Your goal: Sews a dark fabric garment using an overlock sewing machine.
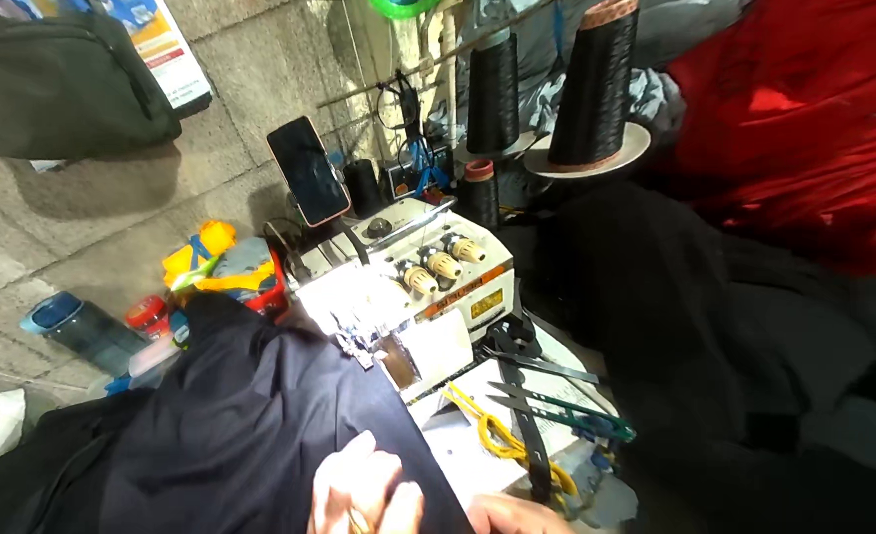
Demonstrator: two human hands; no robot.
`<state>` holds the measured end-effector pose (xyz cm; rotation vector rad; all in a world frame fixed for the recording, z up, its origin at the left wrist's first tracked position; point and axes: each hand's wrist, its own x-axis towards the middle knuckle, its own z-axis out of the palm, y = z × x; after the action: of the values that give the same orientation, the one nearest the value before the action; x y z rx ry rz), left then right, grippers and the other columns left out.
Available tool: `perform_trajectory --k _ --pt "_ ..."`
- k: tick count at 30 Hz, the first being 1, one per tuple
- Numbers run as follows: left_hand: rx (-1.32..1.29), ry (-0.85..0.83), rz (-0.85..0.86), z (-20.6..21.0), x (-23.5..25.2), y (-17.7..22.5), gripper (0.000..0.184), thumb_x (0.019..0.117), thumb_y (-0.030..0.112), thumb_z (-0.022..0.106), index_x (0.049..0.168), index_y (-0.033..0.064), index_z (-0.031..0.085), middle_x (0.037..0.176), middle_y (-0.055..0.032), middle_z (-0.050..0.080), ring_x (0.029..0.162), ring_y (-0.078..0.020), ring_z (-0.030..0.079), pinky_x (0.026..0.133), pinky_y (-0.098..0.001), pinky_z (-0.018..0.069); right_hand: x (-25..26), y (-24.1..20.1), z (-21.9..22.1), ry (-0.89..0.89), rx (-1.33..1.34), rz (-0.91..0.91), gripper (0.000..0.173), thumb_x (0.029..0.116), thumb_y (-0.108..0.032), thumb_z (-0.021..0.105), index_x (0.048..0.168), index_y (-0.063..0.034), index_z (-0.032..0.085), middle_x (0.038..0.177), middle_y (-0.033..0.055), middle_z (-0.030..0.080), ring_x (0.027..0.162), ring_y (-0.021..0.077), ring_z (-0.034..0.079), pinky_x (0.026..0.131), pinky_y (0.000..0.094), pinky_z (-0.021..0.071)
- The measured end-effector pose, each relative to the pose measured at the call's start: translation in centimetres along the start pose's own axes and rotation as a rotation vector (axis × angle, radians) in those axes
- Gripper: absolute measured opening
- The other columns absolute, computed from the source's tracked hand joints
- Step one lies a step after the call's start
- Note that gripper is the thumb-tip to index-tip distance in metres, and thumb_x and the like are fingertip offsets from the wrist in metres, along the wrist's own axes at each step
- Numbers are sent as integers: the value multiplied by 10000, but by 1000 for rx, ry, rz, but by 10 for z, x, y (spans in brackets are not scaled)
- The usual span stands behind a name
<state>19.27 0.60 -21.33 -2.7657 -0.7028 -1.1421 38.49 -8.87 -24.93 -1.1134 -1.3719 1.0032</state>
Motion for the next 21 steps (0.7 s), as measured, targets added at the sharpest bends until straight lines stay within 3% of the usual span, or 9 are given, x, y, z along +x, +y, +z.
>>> perform_trajectory --k 3,6,9,14,17,19,21 --pt "26 4 70 11 -27 19 472 959 617 577 1085 167 643 1095 -78 670 1193 -244 560 1087 -332 370 -5 -8 1 -21 68 37 164 982 -33 565 924 95 650 817 85 640 744 51 598 712 237 501" --pt "13 62 75 15 -35 25 243 997 397 640 1019 157 675 1027 -51 690 1141 -212 582 1056 -300 389 -5 -11 1 -51 105 62 137 984 -7 536 948 68 645 831 38 644 743 23 606 718 222 515" --pt "29 74 92 10 -33 31 87 981 209 655 947 156 714 955 -36 734 1094 -201 620 1001 -303 418 -5 -16 -1 -69 67 99 140 981 2 532 969 68 655 852 47 645 744 23 600 718 215 514" --pt "-24 88 10 0 -25 40 127 1013 216 617 942 163 709 958 -14 732 1135 -165 603 1029 -283 398 -8 -22 -2 -85 -101 86 155 965 5 538 964 93 665 844 130 640 733 111 598 703 279 506" --pt "30 61 55 3 -22 41 102 973 183 657 929 165 748 949 -18 766 1115 -193 639 993 -312 427 -8 -24 -4 -97 -150 36 162 963 5 532 936 100 660 828 156 633 732 148 605 702 303 509" --pt "86 45 97 6 -22 42 120 950 156 659 927 161 777 938 -29 781 1076 -214 669 956 -328 457 -9 -25 -3 -87 -121 31 194 963 7 490 932 100 658 819 140 638 729 134 615 703 302 519" --pt "123 36 141 6 -25 39 170 965 135 611 932 167 775 953 -38 783 1065 -225 674 952 -331 463 -10 -25 -2 -89 10 106 232 987 -30 432 966 60 644 820 52 635 735 69 617 711 271 525"
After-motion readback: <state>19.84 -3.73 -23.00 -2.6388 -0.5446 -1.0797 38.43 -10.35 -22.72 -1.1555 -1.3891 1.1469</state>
